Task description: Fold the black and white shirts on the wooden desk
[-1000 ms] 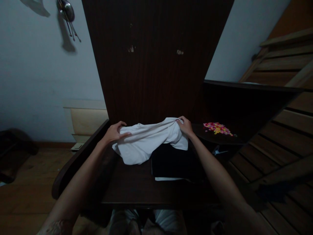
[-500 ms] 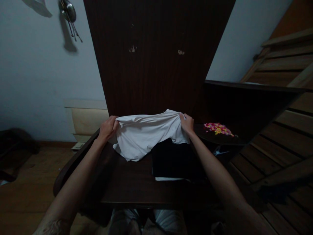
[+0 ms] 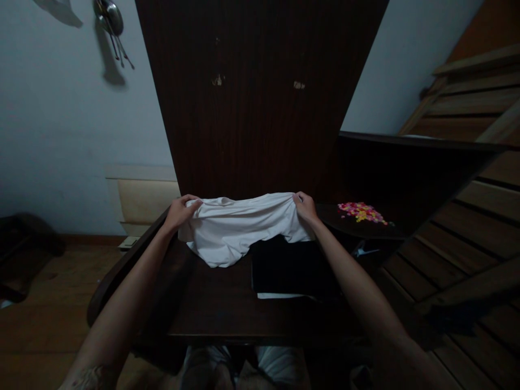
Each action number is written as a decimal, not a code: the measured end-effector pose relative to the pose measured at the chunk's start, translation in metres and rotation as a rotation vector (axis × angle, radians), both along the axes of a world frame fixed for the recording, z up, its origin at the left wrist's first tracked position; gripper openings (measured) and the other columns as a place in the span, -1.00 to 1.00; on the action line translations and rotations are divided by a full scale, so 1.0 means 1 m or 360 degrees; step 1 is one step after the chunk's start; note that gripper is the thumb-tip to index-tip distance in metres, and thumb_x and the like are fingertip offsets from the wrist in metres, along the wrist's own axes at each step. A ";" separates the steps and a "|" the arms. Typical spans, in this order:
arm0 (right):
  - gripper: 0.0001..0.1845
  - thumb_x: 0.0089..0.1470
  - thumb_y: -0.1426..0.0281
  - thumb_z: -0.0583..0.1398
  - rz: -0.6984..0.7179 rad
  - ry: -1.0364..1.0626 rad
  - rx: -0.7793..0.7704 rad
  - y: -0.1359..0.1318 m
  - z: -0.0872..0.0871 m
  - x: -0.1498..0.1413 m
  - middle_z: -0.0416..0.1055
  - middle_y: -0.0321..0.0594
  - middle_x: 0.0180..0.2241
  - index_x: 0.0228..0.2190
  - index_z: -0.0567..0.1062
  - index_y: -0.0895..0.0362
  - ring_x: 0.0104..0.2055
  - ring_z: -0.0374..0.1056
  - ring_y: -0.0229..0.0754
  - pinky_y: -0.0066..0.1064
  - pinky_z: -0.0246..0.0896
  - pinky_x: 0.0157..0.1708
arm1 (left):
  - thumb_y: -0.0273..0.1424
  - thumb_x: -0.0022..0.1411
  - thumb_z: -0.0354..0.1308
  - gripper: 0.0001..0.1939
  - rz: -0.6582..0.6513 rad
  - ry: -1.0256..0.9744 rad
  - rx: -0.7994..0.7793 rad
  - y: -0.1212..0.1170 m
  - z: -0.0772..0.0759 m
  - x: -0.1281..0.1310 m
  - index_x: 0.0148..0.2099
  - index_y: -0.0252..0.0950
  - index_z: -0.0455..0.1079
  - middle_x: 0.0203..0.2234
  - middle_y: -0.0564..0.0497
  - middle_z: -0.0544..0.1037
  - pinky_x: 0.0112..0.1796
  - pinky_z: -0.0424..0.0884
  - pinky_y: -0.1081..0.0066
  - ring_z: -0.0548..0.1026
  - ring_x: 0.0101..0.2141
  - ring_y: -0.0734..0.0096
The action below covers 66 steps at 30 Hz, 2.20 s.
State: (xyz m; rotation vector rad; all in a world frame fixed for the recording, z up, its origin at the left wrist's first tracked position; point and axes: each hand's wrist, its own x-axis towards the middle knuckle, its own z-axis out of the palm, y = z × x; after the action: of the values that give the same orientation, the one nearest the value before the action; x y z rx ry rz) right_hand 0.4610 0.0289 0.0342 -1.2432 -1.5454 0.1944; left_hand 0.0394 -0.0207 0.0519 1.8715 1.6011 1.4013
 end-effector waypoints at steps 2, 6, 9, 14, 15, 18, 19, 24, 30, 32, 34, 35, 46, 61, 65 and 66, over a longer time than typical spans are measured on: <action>-0.72 0.04 0.18 0.05 0.0077 0.0029 0.0047 0.000 -0.002 0.002 0.37 -0.26 -0.51 -0.55 0.35 0.08 -0.36 0.28 -0.15 -0.38 0.16 -0.31 | -0.11 0.04 0.14 -0.68 -0.0037 0.0046 0.0036 -0.001 -0.003 -0.001 -0.31 -0.27 0.41 -0.41 -0.01 0.54 -0.25 0.41 0.36 0.46 -0.31 0.28; -0.76 0.03 0.23 0.06 0.0227 0.0035 0.0059 -0.001 -0.008 0.007 0.40 -0.23 -0.46 -0.50 0.39 0.10 -0.32 0.31 -0.13 -0.34 0.20 -0.24 | -0.09 0.10 0.08 -0.66 -0.0032 0.0093 0.0202 -0.006 -0.008 0.000 -0.29 -0.27 0.36 -0.36 -0.03 0.51 -0.22 0.41 0.34 0.45 -0.31 0.32; -0.77 0.02 0.26 0.07 0.0231 0.0025 0.0044 -0.002 -0.014 0.010 0.43 -0.21 -0.42 -0.45 0.46 0.12 -0.28 0.33 -0.10 -0.30 0.21 -0.20 | -0.09 0.12 0.08 -0.67 0.0004 0.0013 0.0314 -0.015 -0.007 0.009 -0.28 -0.26 0.36 -0.27 -0.06 0.50 -0.14 0.41 0.32 0.46 -0.22 0.29; -0.74 0.00 0.28 0.13 -0.0077 -0.0025 0.0160 -0.005 -0.025 0.015 0.39 -0.14 -0.35 -0.38 0.58 0.12 -0.21 0.30 -0.06 -0.23 0.20 -0.11 | -0.12 0.11 0.12 -0.70 -0.0120 -0.0141 0.0361 -0.044 0.006 0.033 -0.33 -0.27 0.39 -0.27 -0.05 0.53 -0.14 0.41 0.31 0.47 -0.21 0.28; -0.73 0.00 0.27 0.15 -0.0159 -0.0016 0.0174 -0.006 -0.026 0.015 0.38 -0.13 -0.35 -0.37 0.60 0.12 -0.23 0.29 -0.06 -0.23 0.20 -0.12 | -0.13 0.10 0.12 -0.71 -0.0207 -0.0136 0.0306 -0.050 0.009 0.038 -0.38 -0.27 0.39 -0.31 -0.05 0.53 -0.17 0.41 0.30 0.47 -0.24 0.28; -0.67 0.02 0.22 0.13 -0.0121 0.0071 0.0143 -0.007 -0.024 0.012 0.39 -0.13 -0.37 -0.34 0.61 0.14 -0.30 0.30 -0.09 -0.25 0.23 -0.20 | -0.15 0.05 0.15 -0.72 -0.0657 0.0015 -0.0043 -0.065 0.019 0.050 -0.47 -0.27 0.39 -0.43 -0.03 0.54 -0.28 0.41 0.31 0.48 -0.35 0.29; -0.65 0.02 0.20 0.12 -0.0030 0.0109 0.0124 -0.007 -0.022 0.009 0.41 -0.13 -0.37 -0.34 0.60 0.14 -0.31 0.31 -0.10 -0.26 0.23 -0.23 | -0.16 0.03 0.16 -0.73 -0.0820 0.0088 -0.0162 -0.068 0.022 0.054 -0.49 -0.27 0.40 -0.46 -0.02 0.54 -0.30 0.41 0.32 0.48 -0.37 0.29; -0.58 0.05 0.07 0.11 0.0348 0.0314 -0.0088 -0.013 -0.010 -0.021 0.40 -0.25 -0.52 -0.27 0.56 0.11 -0.51 0.28 -0.19 -0.38 0.20 -0.50 | -0.20 -0.01 0.21 -0.73 -0.1358 0.0254 -0.0528 -0.060 0.027 0.067 -0.59 -0.27 0.40 -0.46 -0.05 0.57 -0.30 0.41 0.31 0.49 -0.37 0.29; -0.61 0.08 0.07 0.11 0.0433 0.0362 0.0019 -0.029 0.015 -0.062 0.45 -0.24 -0.47 -0.29 0.55 0.09 -0.50 0.32 -0.18 -0.39 0.22 -0.54 | -0.10 0.08 0.19 -0.69 -0.1050 0.0313 -0.0442 -0.045 0.010 0.089 -0.43 -0.27 0.45 -0.52 0.02 0.53 -0.39 0.36 0.40 0.47 -0.45 0.38; -0.63 0.11 0.11 0.09 0.0333 0.0265 0.0118 -0.034 0.027 -0.071 0.48 -0.19 -0.42 -0.33 0.55 0.10 -0.41 0.36 -0.15 -0.36 0.28 -0.42 | -0.04 0.05 0.22 -0.64 -0.0996 0.0484 -0.0352 -0.051 0.005 0.102 -0.37 -0.26 0.43 -0.50 0.03 0.52 -0.40 0.34 0.41 0.46 -0.45 0.37; -0.65 0.13 0.15 0.08 0.0256 0.0130 0.0221 -0.038 0.037 -0.078 0.49 -0.17 -0.40 -0.37 0.55 0.11 -0.35 0.38 -0.13 -0.33 0.28 -0.31 | 0.01 0.00 0.26 -0.57 -0.0873 0.0677 -0.0219 -0.059 -0.001 0.117 -0.29 -0.25 0.42 -0.41 -0.01 0.54 -0.36 0.34 0.37 0.47 -0.40 0.31; -0.65 0.14 0.17 0.07 0.0229 0.0062 0.0262 -0.040 0.042 -0.082 0.49 -0.16 -0.40 -0.39 0.55 0.11 -0.34 0.38 -0.13 -0.33 0.27 -0.27 | 0.02 -0.03 0.28 -0.52 -0.0756 0.0730 -0.0130 -0.062 -0.003 0.124 -0.23 -0.25 0.41 -0.34 -0.04 0.55 -0.34 0.34 0.35 0.48 -0.37 0.28; -0.71 0.19 0.23 0.04 0.0097 -0.0054 0.0406 -0.030 0.051 -0.091 0.41 -0.16 -0.34 -0.41 0.48 0.09 -0.21 0.32 -0.10 -0.29 0.20 -0.13 | -0.43 0.03 0.11 -0.94 -0.0316 0.0629 -0.0031 -0.019 0.006 0.130 -0.39 -0.26 0.40 -0.52 -0.01 0.53 -0.36 0.33 0.36 0.49 -0.44 0.30; -0.70 0.16 0.25 0.01 0.0021 0.0044 0.0223 -0.014 0.044 -0.084 0.49 -0.14 -0.38 -0.39 0.48 0.09 -0.21 0.39 -0.05 -0.31 0.22 -0.17 | -0.43 0.03 0.11 -0.59 -0.0404 0.0683 -0.0402 -0.067 -0.081 0.155 -0.01 -0.32 0.35 -0.24 -0.20 0.58 -0.21 0.37 0.27 0.54 -0.21 0.08; -0.70 0.13 0.25 0.01 -0.0124 0.0074 0.0223 -0.009 0.042 -0.058 0.52 -0.08 -0.33 -0.38 0.49 0.11 -0.21 0.40 -0.02 -0.29 0.22 -0.17 | -0.46 0.03 0.02 -0.77 -0.0200 0.0460 -0.0375 -0.037 -0.051 0.107 -0.30 -0.27 0.48 -0.36 -0.07 0.60 -0.23 0.36 0.32 0.53 -0.28 0.16; -0.69 0.12 0.25 0.01 -0.0151 0.0067 0.0218 -0.007 0.041 -0.052 0.53 -0.07 -0.32 -0.38 0.49 0.11 -0.21 0.40 -0.02 -0.29 0.22 -0.17 | -0.43 0.05 0.01 -0.77 -0.0120 0.0425 -0.0382 -0.029 -0.041 0.093 -0.31 -0.28 0.49 -0.37 -0.06 0.60 -0.25 0.36 0.33 0.53 -0.29 0.16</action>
State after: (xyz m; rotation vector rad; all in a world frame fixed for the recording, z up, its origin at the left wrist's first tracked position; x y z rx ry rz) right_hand 0.4094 0.0216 0.0750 -1.1935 -1.4359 0.0515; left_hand 0.1322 -0.0497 0.0105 2.0121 1.7106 0.9122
